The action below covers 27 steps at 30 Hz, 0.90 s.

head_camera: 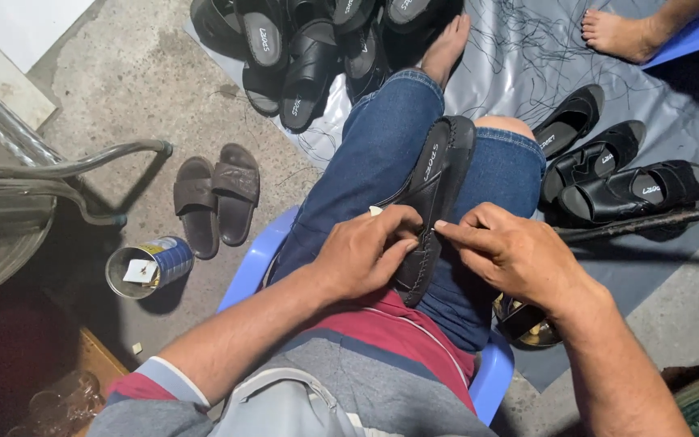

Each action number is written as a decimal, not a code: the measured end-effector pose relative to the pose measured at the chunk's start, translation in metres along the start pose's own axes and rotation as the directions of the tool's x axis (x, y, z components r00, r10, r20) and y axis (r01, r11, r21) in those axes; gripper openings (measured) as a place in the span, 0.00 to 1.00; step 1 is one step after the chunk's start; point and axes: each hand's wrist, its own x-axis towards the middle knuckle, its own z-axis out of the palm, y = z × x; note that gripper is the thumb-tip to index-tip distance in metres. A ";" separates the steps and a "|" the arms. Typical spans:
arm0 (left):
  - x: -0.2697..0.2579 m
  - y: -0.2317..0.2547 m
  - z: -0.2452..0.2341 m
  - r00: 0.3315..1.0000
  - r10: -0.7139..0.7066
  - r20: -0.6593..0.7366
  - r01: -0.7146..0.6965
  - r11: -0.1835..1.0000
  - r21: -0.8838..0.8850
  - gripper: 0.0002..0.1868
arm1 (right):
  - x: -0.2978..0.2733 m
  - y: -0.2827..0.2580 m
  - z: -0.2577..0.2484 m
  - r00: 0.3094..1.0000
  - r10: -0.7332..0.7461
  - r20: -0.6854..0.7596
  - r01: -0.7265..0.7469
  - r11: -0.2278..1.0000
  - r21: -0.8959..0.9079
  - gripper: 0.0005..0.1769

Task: Hand-stitching the sole of a black sandal using a hook tool and thread to repair it.

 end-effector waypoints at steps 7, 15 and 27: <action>0.018 0.003 -0.006 0.937 -0.309 0.160 0.328 0.939 -0.104 0.12 | -0.007 0.011 -0.016 0.965 0.059 0.256 -0.004 0.978 -0.210 0.29; 0.031 0.014 -0.023 0.832 -0.458 0.313 0.548 0.763 -0.343 0.12 | -0.030 0.026 -0.027 0.975 0.220 -0.020 -0.208 0.881 -0.425 0.28; 0.008 0.022 -0.024 0.877 -0.458 0.147 0.470 0.881 -0.060 0.14 | -0.018 -0.003 -0.008 0.821 0.567 -0.061 -0.538 0.805 0.249 0.41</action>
